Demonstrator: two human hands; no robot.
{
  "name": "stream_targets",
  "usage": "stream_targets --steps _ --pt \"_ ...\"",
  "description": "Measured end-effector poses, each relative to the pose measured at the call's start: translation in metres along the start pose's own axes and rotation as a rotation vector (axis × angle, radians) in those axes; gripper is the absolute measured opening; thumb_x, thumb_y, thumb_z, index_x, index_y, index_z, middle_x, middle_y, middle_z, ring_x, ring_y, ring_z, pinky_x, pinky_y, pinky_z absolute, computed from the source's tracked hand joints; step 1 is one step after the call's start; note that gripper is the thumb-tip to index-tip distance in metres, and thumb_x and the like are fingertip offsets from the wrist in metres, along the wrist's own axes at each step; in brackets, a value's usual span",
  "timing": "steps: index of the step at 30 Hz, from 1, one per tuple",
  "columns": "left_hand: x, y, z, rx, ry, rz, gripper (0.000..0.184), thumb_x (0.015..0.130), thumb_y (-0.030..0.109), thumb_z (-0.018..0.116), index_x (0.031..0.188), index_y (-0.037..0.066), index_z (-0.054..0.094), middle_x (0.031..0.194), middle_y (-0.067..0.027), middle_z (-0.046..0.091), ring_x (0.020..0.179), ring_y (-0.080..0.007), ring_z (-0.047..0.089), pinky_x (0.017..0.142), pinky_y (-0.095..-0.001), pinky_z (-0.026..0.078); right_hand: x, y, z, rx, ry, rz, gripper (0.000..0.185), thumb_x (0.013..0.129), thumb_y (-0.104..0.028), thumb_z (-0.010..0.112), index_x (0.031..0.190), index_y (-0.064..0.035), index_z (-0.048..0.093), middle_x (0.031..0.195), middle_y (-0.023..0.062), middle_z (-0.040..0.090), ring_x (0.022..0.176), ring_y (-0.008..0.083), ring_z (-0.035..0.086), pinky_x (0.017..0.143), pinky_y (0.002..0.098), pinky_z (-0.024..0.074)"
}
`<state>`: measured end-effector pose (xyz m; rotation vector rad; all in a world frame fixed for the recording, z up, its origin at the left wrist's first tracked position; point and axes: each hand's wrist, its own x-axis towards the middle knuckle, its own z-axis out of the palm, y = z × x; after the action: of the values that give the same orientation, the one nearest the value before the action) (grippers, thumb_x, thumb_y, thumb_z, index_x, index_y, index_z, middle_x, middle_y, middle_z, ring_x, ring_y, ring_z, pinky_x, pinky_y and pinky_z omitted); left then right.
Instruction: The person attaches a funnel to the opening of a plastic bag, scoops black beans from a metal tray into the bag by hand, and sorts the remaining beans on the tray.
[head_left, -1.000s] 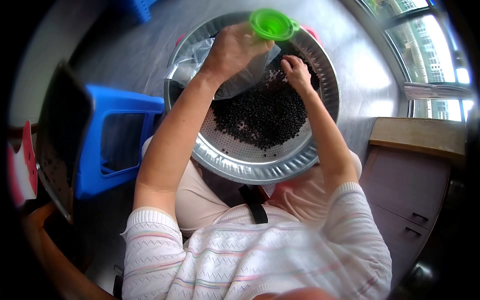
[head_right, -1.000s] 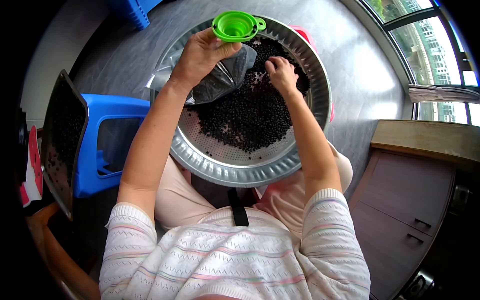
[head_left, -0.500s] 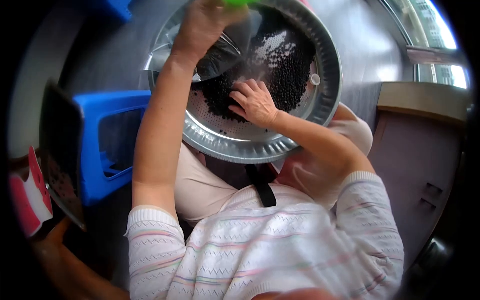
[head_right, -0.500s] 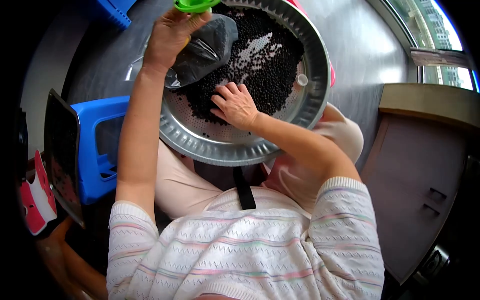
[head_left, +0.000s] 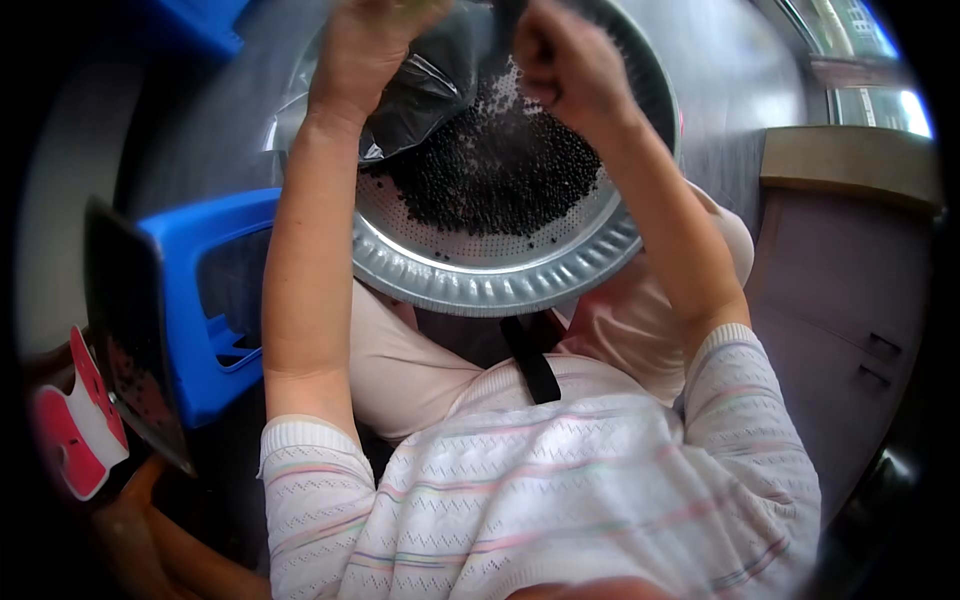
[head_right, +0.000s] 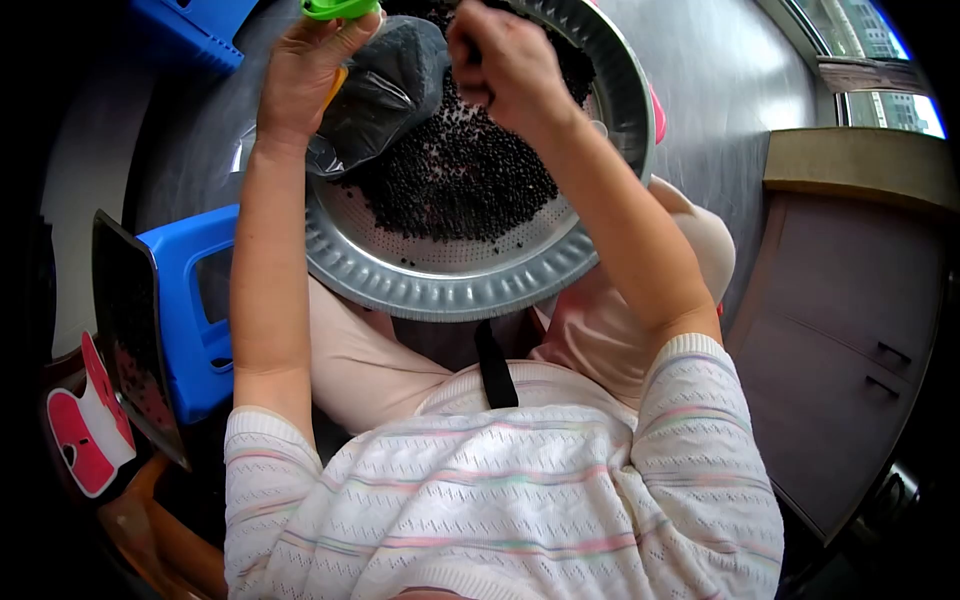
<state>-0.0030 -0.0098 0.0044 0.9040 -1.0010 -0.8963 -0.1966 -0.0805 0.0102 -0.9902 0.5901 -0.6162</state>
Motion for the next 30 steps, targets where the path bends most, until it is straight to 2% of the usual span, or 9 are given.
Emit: stream_targets --steps 1,3,4,10,16,19,22,25,30 --pt "0.001 0.002 0.002 0.007 0.018 0.004 0.026 0.081 -0.002 0.065 0.106 0.006 0.065 0.102 -0.0001 0.065 0.093 -0.0092 0.059 0.082 -0.0234 0.047 0.007 -0.015 0.004 0.075 -0.049 -0.089 0.030 0.090 -0.030 0.059 0.074 -0.0042 0.058 0.060 0.0006 0.051 0.046 0.0081 0.045 0.042 0.0220 0.0373" --pt "-0.001 0.001 0.003 0.022 0.058 0.015 0.026 0.079 0.002 0.067 0.104 0.004 0.065 0.098 -0.0033 0.066 0.090 -0.0142 0.061 0.080 -0.0270 0.048 0.022 -0.036 0.025 0.163 0.051 -0.113 0.025 0.095 -0.034 0.051 0.078 -0.0149 0.049 0.063 -0.0031 0.045 0.049 0.0067 0.038 0.037 0.0206 0.0272" --pt "0.001 -0.006 -0.006 -0.037 -0.045 -0.005 0.026 0.079 0.008 0.072 0.104 0.007 0.066 0.100 0.0010 0.065 0.094 -0.0073 0.058 0.084 -0.0225 0.043 0.033 -0.051 0.031 0.197 0.005 -0.154 0.025 0.094 -0.034 0.051 0.079 -0.0148 0.049 0.063 -0.0035 0.045 0.049 0.0065 0.038 0.037 0.0207 0.0272" --pt "-0.004 -0.002 0.000 -0.004 -0.018 -0.026 0.029 0.079 0.008 0.072 0.107 0.006 0.065 0.104 -0.0009 0.065 0.097 -0.0085 0.057 0.087 -0.0233 0.042 0.072 -0.083 0.084 0.130 -0.014 -0.363 0.024 0.093 -0.035 0.053 0.081 -0.0138 0.051 0.062 -0.0048 0.045 0.047 0.0064 0.037 0.038 0.0216 0.0268" --pt "-0.005 0.003 0.003 0.103 -0.005 -0.031 0.028 0.081 0.012 0.071 0.108 0.007 0.065 0.103 0.0000 0.064 0.097 -0.0082 0.056 0.088 -0.0248 0.043 0.074 -0.068 0.099 -0.019 0.079 -0.421 0.024 0.091 -0.028 0.056 0.077 -0.0090 0.055 0.063 0.0002 0.051 0.048 0.0102 0.048 0.039 0.0238 0.0382" --pt "-0.003 -0.001 0.004 0.098 0.020 0.032 0.037 0.077 0.026 0.075 0.108 0.009 0.067 0.095 -0.0001 0.066 0.092 -0.0087 0.059 0.086 -0.0263 0.045 0.070 -0.068 0.099 -0.009 0.023 -0.444 0.023 0.090 -0.024 0.057 0.076 -0.0064 0.055 0.063 0.0023 0.054 0.050 0.0124 0.053 0.043 0.0259 0.0445" --pt "-0.004 -0.002 0.002 0.095 0.009 -0.001 0.037 0.076 0.028 0.075 0.108 0.011 0.067 0.096 -0.0006 0.067 0.094 -0.0102 0.059 0.089 -0.0283 0.044 0.069 -0.067 0.096 0.078 -0.009 -0.432 0.021 0.090 -0.022 0.057 0.078 -0.0046 0.056 0.063 0.0026 0.054 0.051 0.0141 0.055 0.048 0.0277 0.0480" --pt "-0.004 0.000 0.002 0.117 0.003 -0.011 0.029 0.081 0.014 0.072 0.108 0.009 0.065 0.103 0.0009 0.064 0.099 -0.0093 0.057 0.090 -0.0259 0.044 0.075 -0.064 0.090 0.103 -0.091 -0.468 0.022 0.091 -0.021 0.055 0.078 -0.0034 0.056 0.064 0.0034 0.055 0.055 0.0164 0.058 0.053 0.0289 0.0507" --pt "-0.004 -0.001 0.002 0.099 -0.023 0.016 0.029 0.081 0.013 0.071 0.109 0.009 0.065 0.104 0.0009 0.064 0.100 -0.0093 0.057 0.091 -0.0256 0.043 0.060 -0.069 0.079 0.033 -0.229 -0.473 0.023 0.093 -0.023 0.054 0.084 -0.0026 0.061 0.075 0.0084 0.063 0.068 0.0218 0.066 0.062 0.0332 0.0541"
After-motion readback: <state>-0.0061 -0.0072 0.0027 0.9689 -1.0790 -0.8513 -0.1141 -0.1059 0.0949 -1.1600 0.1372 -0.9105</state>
